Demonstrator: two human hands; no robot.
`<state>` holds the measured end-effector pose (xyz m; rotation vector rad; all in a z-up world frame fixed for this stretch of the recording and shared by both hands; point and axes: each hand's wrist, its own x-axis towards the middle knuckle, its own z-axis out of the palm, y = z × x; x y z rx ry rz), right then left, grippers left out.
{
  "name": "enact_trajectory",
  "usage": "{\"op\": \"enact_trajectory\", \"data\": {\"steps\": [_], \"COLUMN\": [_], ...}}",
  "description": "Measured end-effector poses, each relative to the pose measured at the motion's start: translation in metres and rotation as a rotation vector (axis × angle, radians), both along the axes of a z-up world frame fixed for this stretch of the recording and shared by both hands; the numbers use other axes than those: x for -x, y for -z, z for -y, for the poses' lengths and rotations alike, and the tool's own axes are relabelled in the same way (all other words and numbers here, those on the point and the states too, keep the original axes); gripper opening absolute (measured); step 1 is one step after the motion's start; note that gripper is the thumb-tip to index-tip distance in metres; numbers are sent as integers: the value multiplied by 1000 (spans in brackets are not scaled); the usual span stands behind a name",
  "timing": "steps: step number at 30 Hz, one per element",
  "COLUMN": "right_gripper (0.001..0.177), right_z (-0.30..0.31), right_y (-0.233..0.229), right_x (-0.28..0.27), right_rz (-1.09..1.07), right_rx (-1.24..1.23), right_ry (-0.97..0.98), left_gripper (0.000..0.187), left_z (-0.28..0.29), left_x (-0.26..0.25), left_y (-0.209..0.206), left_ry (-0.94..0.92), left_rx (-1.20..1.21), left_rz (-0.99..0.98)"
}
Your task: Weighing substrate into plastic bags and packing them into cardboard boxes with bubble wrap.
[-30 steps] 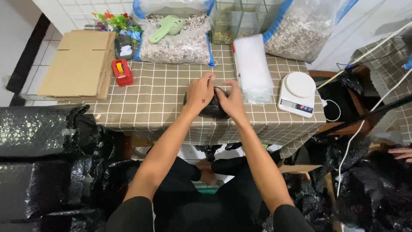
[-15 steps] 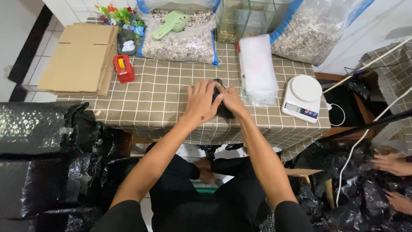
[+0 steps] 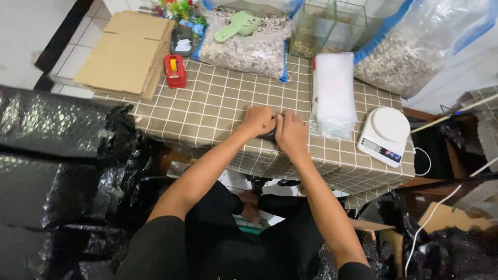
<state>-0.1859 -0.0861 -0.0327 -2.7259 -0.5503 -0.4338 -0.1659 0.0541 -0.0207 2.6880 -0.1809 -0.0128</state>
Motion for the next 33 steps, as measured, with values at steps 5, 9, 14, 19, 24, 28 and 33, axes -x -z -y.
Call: {"op": "enact_trajectory", "data": {"steps": [5,9,14,19,24,28,33], "right_gripper": [40,33,60,46,65,76,77], "right_z": [5,14,8,-10,8,6,9], "right_y": [30,35,-4,-39,-9,-8,6], "right_x": [-42,-67,-47,10,26,19,6], "right_rz": [-156,-360,-327,-29,46,26,78], "right_rx": [65,-18,-127,-95,238,315,348], "right_ry": [63,45,-43,-184,-287,-245,-169], "left_gripper": [34,45,71,77,114,131,112], "left_z": [-5,-10,-20,-25,-31,-47,-100], "left_x": [-5,13,52,43,47,35,52], "left_y": [45,49,14,25,11,9,-41], "left_ry": [-9,185,292,327,356,360,243], "left_rx": [30,18,-57,-122,-2,232,700], "left_rz": [269,541,426,375,163,-23,18]}}
